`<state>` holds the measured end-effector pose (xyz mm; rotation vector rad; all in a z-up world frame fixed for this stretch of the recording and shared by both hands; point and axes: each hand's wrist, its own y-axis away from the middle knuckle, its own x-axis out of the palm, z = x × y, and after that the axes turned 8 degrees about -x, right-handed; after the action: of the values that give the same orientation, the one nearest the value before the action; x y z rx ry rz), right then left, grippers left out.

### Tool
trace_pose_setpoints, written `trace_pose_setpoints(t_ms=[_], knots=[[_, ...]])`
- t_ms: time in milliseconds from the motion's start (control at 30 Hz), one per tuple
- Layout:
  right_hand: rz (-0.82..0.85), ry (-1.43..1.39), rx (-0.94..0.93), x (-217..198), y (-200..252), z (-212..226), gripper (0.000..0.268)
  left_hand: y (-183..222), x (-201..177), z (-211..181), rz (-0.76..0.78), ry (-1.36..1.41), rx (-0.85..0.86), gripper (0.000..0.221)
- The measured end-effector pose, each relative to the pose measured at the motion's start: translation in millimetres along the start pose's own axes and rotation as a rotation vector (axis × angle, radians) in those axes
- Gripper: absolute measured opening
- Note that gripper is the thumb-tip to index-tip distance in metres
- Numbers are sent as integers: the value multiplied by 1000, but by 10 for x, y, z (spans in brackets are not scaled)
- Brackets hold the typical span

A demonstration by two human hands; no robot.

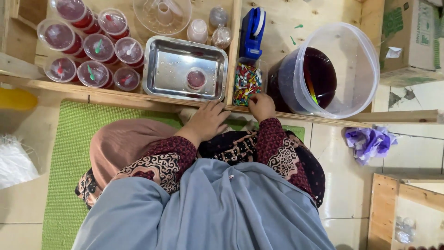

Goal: The person prepares gelatin cups by handling small plastic containers, pouring liquid into a cup using a measuring spoon, and placing objects into a metal tray.

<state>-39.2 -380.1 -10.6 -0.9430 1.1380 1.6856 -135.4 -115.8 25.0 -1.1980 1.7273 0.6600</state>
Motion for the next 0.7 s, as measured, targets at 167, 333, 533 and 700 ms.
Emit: trace_pose_setpoints(t_ms=[167, 333, 533, 700], knots=[[126, -29, 89, -18, -95, 31, 42, -7, 144, 61, -62, -4, 30, 47], [218, -7, 153, -148, -178, 158, 43, -47, 34, 57, -19, -8, 14, 50], [188, 19, 149, -94, -279, 100, 34, -87, -11, 53, -1, -6, 31, 54], [193, -24, 216, -243, -172, 317, 35, -66, 65, 56, -27, -9, 38, 52]])
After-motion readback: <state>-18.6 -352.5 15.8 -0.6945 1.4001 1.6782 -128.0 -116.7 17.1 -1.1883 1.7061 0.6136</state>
